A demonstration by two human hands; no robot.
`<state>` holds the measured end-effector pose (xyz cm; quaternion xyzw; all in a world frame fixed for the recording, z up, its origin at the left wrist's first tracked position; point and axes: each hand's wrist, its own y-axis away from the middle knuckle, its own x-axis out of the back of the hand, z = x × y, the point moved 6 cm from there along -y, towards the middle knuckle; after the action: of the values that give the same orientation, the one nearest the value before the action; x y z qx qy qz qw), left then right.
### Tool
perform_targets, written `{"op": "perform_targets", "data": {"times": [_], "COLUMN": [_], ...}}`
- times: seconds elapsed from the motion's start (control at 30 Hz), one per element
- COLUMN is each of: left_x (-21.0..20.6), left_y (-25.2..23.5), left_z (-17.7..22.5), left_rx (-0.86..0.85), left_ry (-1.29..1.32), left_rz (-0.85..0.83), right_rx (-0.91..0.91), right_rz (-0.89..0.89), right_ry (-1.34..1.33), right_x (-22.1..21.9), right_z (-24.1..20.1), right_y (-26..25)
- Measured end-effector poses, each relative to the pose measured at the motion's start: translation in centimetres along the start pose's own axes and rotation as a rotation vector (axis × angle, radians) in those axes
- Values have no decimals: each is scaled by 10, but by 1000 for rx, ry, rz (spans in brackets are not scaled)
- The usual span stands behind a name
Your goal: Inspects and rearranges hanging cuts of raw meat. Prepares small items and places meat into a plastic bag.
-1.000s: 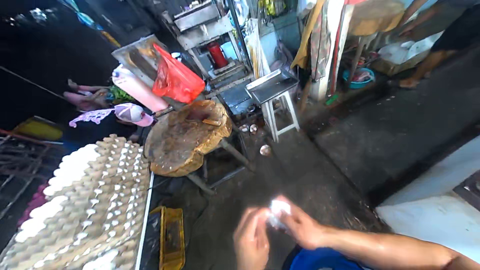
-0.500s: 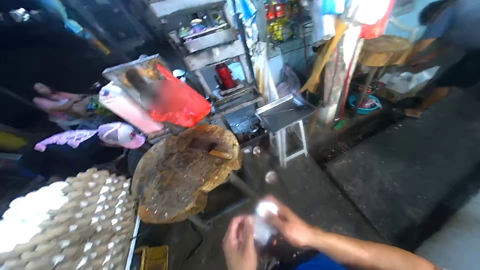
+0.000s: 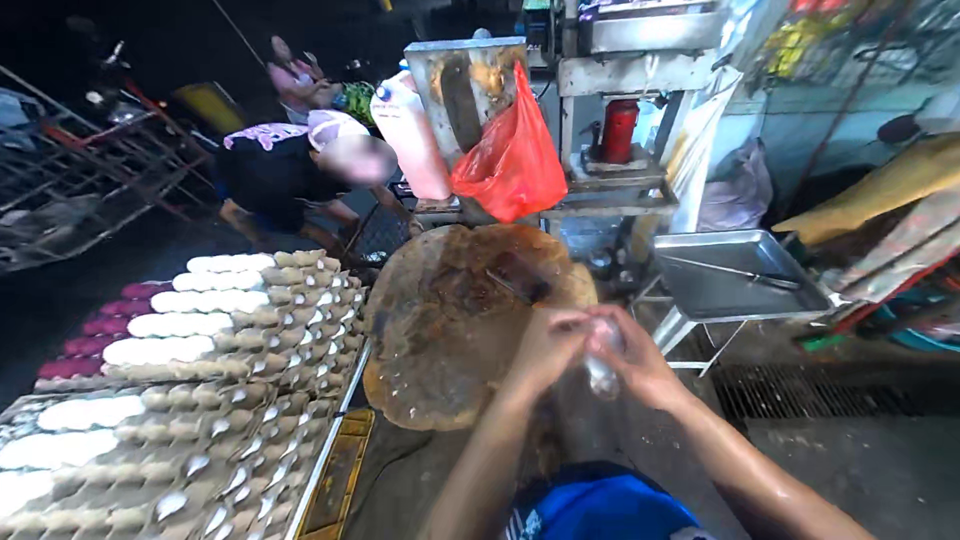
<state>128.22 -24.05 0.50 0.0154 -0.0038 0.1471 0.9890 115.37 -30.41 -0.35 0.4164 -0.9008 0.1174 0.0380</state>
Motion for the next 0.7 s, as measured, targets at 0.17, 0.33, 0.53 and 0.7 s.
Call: {"op": "perform_targets", "data": {"times": [0.17, 0.33, 0.53, 0.7], "left_x": [53, 82, 102, 104], "left_y": [-60, -91, -117, -128], "left_z": [11, 17, 18, 9], "left_rx": [-47, -82, -83, -121], "left_ry": [71, 202, 179, 11], "left_rz": [138, 399, 426, 444], "right_rx": [-12, -86, -64, -25], "right_rz": [31, -47, -202, -179], "right_ry": [79, 344, 230, 184], "right_x": [0, -1, -12, -16], "right_z": [8, 28, 26, 33], "right_y": [-85, -130, -160, -188]}}
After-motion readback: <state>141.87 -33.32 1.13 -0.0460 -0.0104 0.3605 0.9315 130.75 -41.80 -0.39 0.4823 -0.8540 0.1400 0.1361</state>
